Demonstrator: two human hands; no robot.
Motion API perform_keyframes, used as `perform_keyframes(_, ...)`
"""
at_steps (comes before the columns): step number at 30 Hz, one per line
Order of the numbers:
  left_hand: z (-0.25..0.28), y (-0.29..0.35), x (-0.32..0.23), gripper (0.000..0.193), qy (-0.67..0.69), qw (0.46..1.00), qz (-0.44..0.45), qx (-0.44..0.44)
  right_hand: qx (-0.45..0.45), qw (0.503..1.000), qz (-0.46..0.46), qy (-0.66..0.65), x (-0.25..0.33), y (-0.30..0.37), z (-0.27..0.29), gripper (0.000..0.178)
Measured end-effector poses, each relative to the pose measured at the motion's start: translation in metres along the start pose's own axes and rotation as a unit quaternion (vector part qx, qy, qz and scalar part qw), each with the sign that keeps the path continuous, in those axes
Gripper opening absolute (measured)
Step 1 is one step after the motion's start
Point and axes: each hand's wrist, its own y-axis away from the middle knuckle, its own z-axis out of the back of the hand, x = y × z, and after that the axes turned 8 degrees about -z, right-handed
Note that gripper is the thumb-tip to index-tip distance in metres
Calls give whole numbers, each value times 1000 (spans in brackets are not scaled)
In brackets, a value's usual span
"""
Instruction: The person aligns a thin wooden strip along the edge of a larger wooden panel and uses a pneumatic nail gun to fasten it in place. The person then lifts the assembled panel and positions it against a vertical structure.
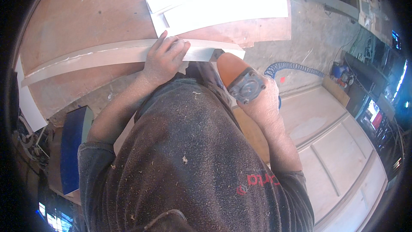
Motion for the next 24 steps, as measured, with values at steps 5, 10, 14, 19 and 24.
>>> perform_keyframes(5,6,-2,0,35,2,1000,-13,1,-28,999,45,8,-14,-1,-8,37)
perform_keyframes(10,3,-2,0,34,14,1000,2,3,-20,998,38,-49,-1,1,-10,35)
perform_keyframes(14,4,-3,1,33,5,1000,-11,-11,-24,997,63,-24,2,0,-10,35)
perform_keyframes(19,1,-3,1,31,7,1000,0,9,0,999,17,-34,19,0,1,37)
perform_keyframes(24,2,-5,2,29,-16,1000,-8,16,-16,999,6,-38,20,0,-4,24)
